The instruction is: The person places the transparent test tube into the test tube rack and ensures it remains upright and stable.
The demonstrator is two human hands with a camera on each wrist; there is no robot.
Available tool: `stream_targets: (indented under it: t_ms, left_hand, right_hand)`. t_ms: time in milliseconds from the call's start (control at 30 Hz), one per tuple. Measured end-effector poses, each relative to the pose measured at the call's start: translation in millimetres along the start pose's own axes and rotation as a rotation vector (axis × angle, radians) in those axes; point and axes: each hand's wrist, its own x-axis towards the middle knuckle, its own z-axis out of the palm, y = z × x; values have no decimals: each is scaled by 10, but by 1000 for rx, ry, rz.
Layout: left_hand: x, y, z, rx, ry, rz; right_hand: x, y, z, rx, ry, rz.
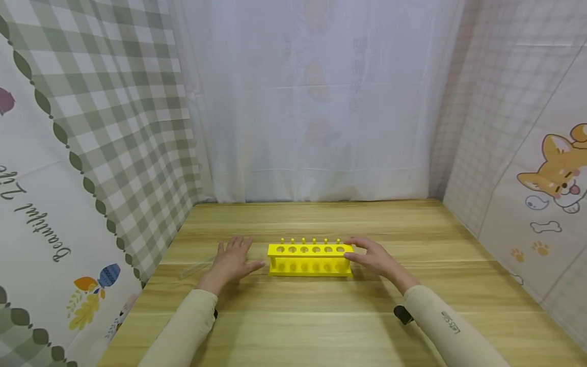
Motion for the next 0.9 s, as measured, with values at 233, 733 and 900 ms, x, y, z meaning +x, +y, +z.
stream_targets:
  t_ms: [233,733,900]
  left_hand:
    - [-7,-62,4,10,-11,-8]
    - [11,-213,-68,-13,1,-61]
    - [13,-309,-64,-21,11,-74]
  right_hand:
    - [8,16,21,39,-5,17]
    - [14,26,-3,73,-22,10]
    - [17,35,3,97,-33,17]
